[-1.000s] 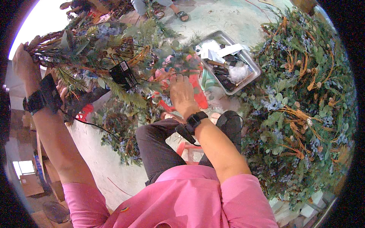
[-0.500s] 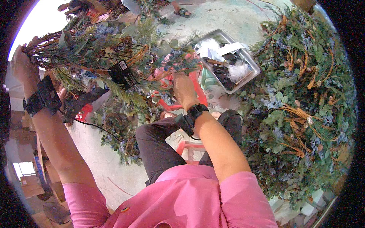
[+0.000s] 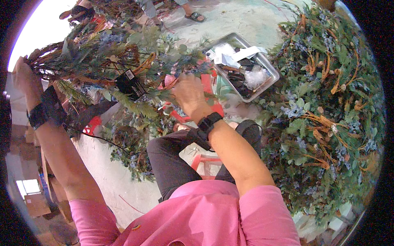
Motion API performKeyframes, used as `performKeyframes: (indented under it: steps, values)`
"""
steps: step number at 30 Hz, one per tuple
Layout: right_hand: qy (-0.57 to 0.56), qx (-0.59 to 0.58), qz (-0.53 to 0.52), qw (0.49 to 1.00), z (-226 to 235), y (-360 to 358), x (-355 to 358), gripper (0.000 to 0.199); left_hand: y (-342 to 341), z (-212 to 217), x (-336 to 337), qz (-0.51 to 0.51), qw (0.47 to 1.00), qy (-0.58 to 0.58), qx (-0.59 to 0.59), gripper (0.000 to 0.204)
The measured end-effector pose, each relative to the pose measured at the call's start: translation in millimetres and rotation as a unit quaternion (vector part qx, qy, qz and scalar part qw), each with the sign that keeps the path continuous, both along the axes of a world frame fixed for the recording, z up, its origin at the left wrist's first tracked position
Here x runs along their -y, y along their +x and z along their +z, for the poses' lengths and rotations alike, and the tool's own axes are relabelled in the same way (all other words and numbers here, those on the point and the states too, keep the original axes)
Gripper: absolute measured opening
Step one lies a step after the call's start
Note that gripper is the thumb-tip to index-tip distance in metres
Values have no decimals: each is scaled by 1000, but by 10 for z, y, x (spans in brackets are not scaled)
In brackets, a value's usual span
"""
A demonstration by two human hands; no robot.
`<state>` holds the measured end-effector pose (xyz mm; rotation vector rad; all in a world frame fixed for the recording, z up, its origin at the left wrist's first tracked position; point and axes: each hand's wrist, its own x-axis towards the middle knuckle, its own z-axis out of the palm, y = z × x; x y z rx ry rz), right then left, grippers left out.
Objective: The recorder is assembling artificial foliage and berries into decorative bundles or wreaths.
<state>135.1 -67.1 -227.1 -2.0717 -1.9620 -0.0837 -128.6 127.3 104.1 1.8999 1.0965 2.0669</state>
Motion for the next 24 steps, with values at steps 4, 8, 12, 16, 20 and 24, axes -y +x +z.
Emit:
performKeyframes:
  steps: [4,8,12,16,20,24]
  values:
    - [40,80,43,995,186,-125,-9,12,-375,38,-110,181,942,140,-245,23]
    - [43,-44,81,995,-128,122,-209,17,67,-95,131,9,999,-13,30,25]
    - [13,-257,136,957,-489,658,-445,22,-324,-101,-10,222,821,298,-433,23]
    - [-145,-490,128,850,-38,776,-285,29,-166,-77,91,37,976,112,-182,22]
    - [-178,-474,42,861,-61,819,-175,46,-55,-114,152,-68,997,-26,-8,24]
    - [-163,-375,132,903,44,642,-125,47,-232,-70,24,-90,994,-52,-13,24]
